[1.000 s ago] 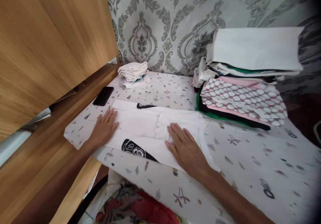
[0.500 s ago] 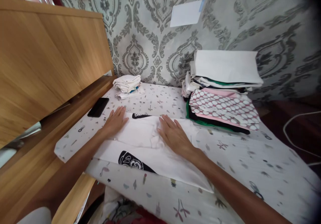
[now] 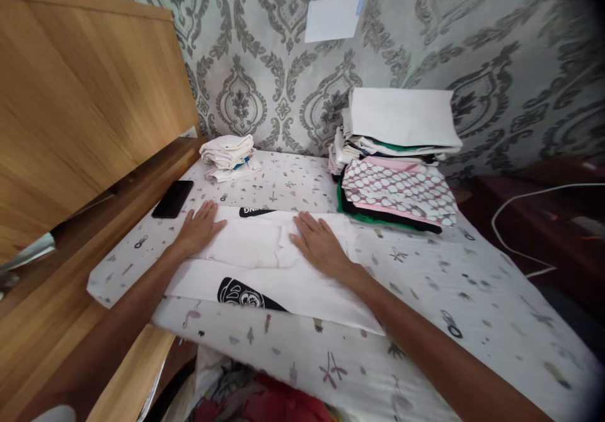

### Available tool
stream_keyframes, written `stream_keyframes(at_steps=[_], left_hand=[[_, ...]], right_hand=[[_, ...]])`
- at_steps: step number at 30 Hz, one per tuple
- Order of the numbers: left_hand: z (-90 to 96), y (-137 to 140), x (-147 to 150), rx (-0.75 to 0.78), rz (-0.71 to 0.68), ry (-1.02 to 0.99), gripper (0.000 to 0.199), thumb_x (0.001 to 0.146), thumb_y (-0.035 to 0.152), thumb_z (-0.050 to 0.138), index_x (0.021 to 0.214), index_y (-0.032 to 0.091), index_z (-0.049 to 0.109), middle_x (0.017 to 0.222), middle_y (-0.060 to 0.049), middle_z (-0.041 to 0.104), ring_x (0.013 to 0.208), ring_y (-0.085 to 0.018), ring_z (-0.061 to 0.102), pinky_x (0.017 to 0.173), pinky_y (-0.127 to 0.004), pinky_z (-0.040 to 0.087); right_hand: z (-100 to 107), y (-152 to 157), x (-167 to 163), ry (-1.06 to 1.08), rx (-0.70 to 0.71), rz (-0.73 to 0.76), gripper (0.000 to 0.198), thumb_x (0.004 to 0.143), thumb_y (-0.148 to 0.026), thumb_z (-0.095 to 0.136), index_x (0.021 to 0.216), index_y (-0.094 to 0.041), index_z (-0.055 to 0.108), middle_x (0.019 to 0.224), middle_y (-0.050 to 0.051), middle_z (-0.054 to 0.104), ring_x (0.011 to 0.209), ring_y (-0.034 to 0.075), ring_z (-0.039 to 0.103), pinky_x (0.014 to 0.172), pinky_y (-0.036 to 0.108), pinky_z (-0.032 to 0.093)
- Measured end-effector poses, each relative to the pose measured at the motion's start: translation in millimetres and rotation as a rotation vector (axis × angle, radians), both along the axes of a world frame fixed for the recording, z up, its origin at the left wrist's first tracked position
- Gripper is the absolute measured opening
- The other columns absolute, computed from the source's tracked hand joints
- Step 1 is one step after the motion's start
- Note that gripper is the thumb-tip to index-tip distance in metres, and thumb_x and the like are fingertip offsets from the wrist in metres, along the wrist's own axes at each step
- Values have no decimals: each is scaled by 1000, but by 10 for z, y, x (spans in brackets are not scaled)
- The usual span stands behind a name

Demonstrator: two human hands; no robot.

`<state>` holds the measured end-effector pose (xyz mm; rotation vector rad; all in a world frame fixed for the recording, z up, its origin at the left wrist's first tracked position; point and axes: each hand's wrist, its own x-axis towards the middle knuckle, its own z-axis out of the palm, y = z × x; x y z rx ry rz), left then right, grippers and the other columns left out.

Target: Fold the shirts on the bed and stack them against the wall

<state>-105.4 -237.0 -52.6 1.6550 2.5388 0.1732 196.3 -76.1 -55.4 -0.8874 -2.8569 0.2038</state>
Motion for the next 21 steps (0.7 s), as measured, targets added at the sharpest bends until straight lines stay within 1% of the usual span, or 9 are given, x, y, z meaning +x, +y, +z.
stream_keyframes(at_steps=[3, 5, 7, 9, 12, 14, 16, 19, 21], left_hand=[[95, 15, -146, 37, -14, -119, 69, 97, 53, 27, 153, 13, 33, 163, -13, 28, 152, -28, 22, 121, -50, 21], [189, 53, -292, 83, -48, -183, 63, 96, 47, 30, 148, 12, 42, 157, -14, 40, 146, -26, 35, 119, -43, 27], [276, 113, -433, 117, -71, -205, 55, 93, 37, 35, 139, 11, 51, 147, -15, 52, 136, -25, 48, 115, -37, 34], [335, 186, -535, 109, -45, -193, 48, 88, 28, 39, 129, 13, 59, 134, -13, 62, 124, -23, 57, 107, -34, 42], [364, 280, -599, 72, 25, -152, 40, 80, 21, 46, 113, 17, 67, 118, -9, 68, 111, -22, 62, 99, -32, 47], [363, 316, -612, 65, 47, -136, 35, 76, 21, 51, 105, 18, 69, 112, -9, 68, 106, -23, 63, 96, -31, 47], [365, 330, -627, 62, 63, -139, 31, 72, 23, 56, 100, 19, 69, 105, -8, 68, 101, -24, 64, 91, -31, 48], [392, 323, -668, 48, 104, -165, 22, 67, 28, 63, 88, 21, 66, 84, -4, 67, 84, -24, 64, 75, -30, 48], [422, 309, -691, 39, 122, -196, 14, 64, 30, 66, 74, 21, 61, 69, -1, 61, 72, -21, 60, 63, -28, 43]], right_hand=[[128, -120, -31, 29, 3, 6, 51, 101, -36, 35, 142, -9, 49, 155, 20, 41, 147, 30, 32, 118, 53, 27], [260, -346, -134, 100, 27, 67, 43, 100, -28, 39, 136, -11, 55, 149, 21, 48, 141, 32, 39, 114, 55, 32], [392, -686, -315, 163, 13, 203, 36, 99, -20, 41, 127, -13, 62, 138, 19, 57, 129, 30, 51, 106, 51, 43], [485, -1084, -557, 140, -56, 420, 27, 99, -17, 43, 110, -14, 67, 116, 15, 66, 109, 25, 59, 88, 41, 55], [515, -1604, -954, 105, -29, 640, 20, 99, -27, 50, 103, -14, 64, 106, 13, 65, 99, 26, 60, 71, 37, 58], [486, -1820, -1190, 95, -7, 642, 20, 97, -27, 53, 107, -12, 62, 107, 14, 65, 99, 27, 61, 69, 38, 58], [454, -1932, -1368, 88, -6, 584, 20, 97, -23, 51, 109, -11, 61, 107, 15, 66, 99, 27, 63, 70, 39, 58], [435, -1992, -1517, 91, 9, 539, 19, 96, -14, 48, 109, -9, 60, 101, 16, 69, 95, 27, 67, 68, 37, 57], [445, -2003, -1557, 83, 27, 579, 17, 93, -10, 49, 105, -7, 60, 98, 17, 70, 92, 26, 69, 67, 35, 57]])
